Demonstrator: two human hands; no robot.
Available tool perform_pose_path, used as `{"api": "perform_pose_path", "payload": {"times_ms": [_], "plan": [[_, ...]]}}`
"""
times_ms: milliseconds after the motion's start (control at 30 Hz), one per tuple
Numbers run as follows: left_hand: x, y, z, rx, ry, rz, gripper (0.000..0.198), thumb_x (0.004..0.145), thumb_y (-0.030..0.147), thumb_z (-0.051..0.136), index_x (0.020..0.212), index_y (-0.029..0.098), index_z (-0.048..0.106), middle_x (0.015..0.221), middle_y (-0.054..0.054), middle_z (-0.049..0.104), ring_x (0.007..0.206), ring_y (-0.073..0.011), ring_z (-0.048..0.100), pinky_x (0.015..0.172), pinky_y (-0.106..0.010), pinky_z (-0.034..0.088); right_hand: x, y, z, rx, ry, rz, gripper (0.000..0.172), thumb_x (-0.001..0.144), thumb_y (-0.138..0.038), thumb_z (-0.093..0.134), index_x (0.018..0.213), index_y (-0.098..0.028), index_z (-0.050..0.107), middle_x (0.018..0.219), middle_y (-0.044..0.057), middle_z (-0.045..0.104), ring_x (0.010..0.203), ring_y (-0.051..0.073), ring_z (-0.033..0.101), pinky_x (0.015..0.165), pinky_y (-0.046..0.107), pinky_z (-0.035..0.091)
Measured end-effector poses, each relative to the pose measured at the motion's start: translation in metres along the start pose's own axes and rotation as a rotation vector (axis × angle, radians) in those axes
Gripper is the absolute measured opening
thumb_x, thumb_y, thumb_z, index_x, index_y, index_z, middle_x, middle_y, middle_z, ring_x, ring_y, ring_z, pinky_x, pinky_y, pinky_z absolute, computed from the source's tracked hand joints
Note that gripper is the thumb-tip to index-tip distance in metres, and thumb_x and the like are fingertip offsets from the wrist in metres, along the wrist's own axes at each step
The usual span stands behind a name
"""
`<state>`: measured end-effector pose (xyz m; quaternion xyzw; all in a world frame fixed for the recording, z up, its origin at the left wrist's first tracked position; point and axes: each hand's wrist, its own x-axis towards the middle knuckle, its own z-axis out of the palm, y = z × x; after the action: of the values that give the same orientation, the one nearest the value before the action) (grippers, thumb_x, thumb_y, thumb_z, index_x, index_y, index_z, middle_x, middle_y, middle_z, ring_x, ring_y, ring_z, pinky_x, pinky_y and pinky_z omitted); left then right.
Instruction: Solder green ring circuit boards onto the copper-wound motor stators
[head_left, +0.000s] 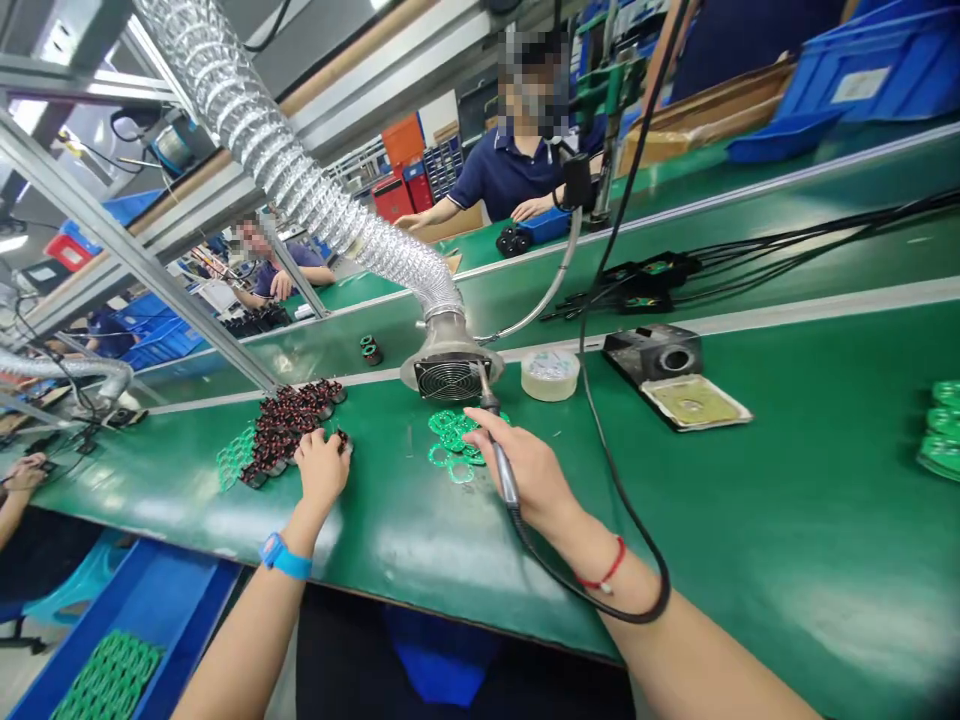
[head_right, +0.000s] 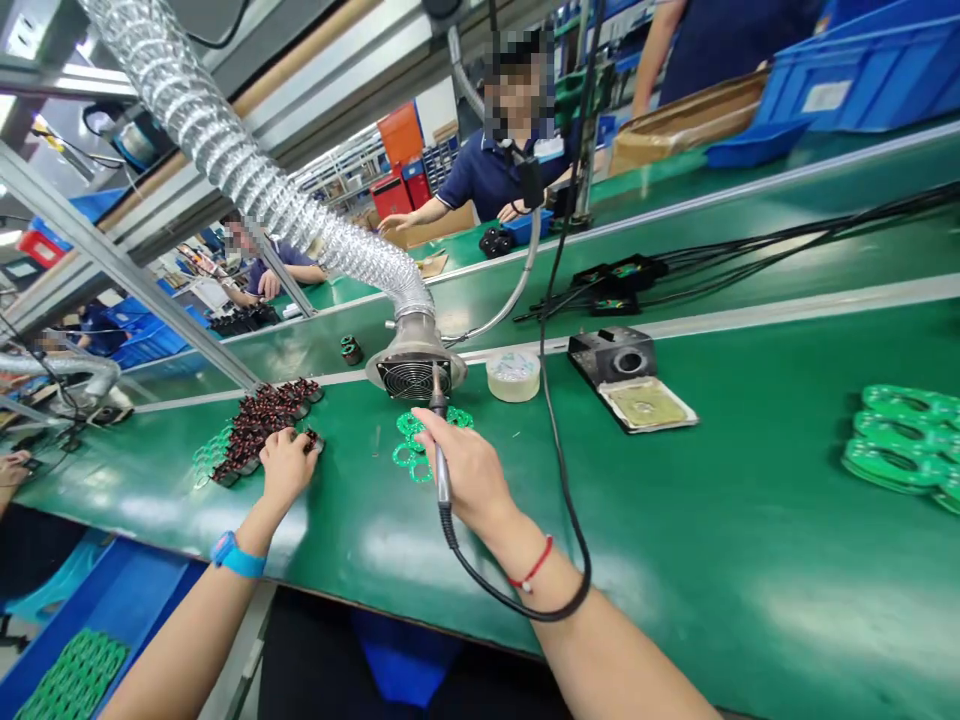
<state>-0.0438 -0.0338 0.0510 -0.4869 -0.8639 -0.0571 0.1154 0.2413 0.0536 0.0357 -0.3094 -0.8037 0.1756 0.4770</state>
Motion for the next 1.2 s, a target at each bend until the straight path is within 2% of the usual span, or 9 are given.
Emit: {"api": "perform_pose_path", "payload": {"times_ms": [267,400,533,600,700,767,867,967,1200], "plan": [[-0.061,0.025,-0.016,-0.212,-0.191,0.040,0.023,0.086,0.033,0.051,0.094,0.016,0.064,0.113,-0.014,0.054,0.104,-0.0289,0.056,0.097,-0.044,0.042,-0.011,-0.004,0.011,-0.118,-0.417,0.093,0.029,0.089,-0.010,0.041,0.114,-0.020,0.051,0.092,0.007,0.072,0.076,0.022,0.066,0.064,0.031,0.043],[-0.060,0.029,-0.026,-0.411,-0.300,0.032,0.034,0.086,0.042,0.050,0.104,0.015,0.060,0.106,-0.012,0.058,0.086,-0.0220,0.064,0.082,-0.039,0.053,-0.018,-0.003,0.023,-0.171,-0.496,0.073,0.040,0.082,-0.001,0.041,0.116,-0.017,0.052,0.095,0.011,0.069,0.080,0.023,0.063,0.067,0.031,0.042],[-0.049,0.009,-0.036,-1.015,-0.538,-0.112,0.045,0.085,0.045,0.051,0.120,0.017,0.046,0.120,-0.015,0.058,0.082,-0.0199,0.069,0.064,-0.032,0.057,-0.024,-0.002,0.036,-0.189,-0.558,0.037,0.042,0.082,-0.001,0.041,0.120,-0.016,0.052,0.094,0.011,0.067,0.087,0.023,0.059,0.075,0.033,0.043],[-0.041,-0.008,-0.031,-1.202,-0.575,-0.152,0.042,0.086,0.043,0.051,0.118,0.018,0.045,0.127,-0.017,0.055,0.082,-0.0209,0.070,0.061,-0.031,0.056,-0.027,-0.001,0.040,-0.170,-0.578,0.019,0.041,0.082,-0.003,0.043,0.120,-0.017,0.051,0.095,0.009,0.067,0.087,0.023,0.057,0.077,0.034,0.043],[-0.028,-0.030,-0.012,-0.950,-0.452,-0.011,0.037,0.086,0.038,0.047,0.115,0.015,0.050,0.118,-0.018,0.060,0.083,-0.0231,0.068,0.065,-0.038,0.056,-0.028,0.001,0.044,-0.118,-0.579,-0.001,0.037,0.082,-0.005,0.046,0.116,-0.019,0.052,0.095,0.007,0.067,0.085,0.021,0.057,0.077,0.034,0.045],[-0.019,-0.036,0.002,-0.817,-0.404,0.090,0.037,0.078,0.034,0.058,0.110,0.016,0.057,0.120,-0.016,0.060,0.104,-0.0290,0.061,0.087,-0.049,0.050,-0.027,0.002,0.045,-0.092,-0.555,-0.007,0.032,0.083,-0.008,0.047,0.113,-0.019,0.053,0.093,0.006,0.067,0.083,0.020,0.057,0.076,0.035,0.046],[-0.005,-0.031,0.018,-0.729,-0.439,0.307,0.056,0.063,0.028,0.075,0.117,0.023,0.060,0.141,-0.012,0.048,0.135,-0.0346,0.033,0.110,-0.057,0.024,-0.026,0.000,0.048,-0.089,-0.494,-0.003,0.027,0.085,-0.011,0.047,0.109,-0.018,0.054,0.089,0.007,0.067,0.081,0.022,0.059,0.075,0.038,0.049],[0.008,-0.018,0.023,-0.583,-0.494,0.623,0.074,0.066,0.032,0.076,0.134,0.027,0.048,0.152,-0.012,0.032,0.141,-0.0368,0.018,0.111,-0.061,0.016,-0.027,-0.013,0.054,-0.112,-0.438,0.010,0.029,0.083,-0.013,0.051,0.112,-0.017,0.053,0.089,0.007,0.067,0.082,0.022,0.062,0.076,0.039,0.050],[0.014,0.005,0.032,-0.763,-0.524,0.880,0.051,0.071,0.026,0.072,0.119,0.021,0.054,0.135,-0.012,0.053,0.134,-0.0304,0.035,0.109,-0.053,0.028,-0.034,-0.051,0.086,-0.213,-0.419,-0.023,0.048,0.075,-0.029,0.072,0.116,-0.019,0.050,0.100,0.011,0.067,0.089,0.026,0.065,0.076,0.041,0.052]]}}
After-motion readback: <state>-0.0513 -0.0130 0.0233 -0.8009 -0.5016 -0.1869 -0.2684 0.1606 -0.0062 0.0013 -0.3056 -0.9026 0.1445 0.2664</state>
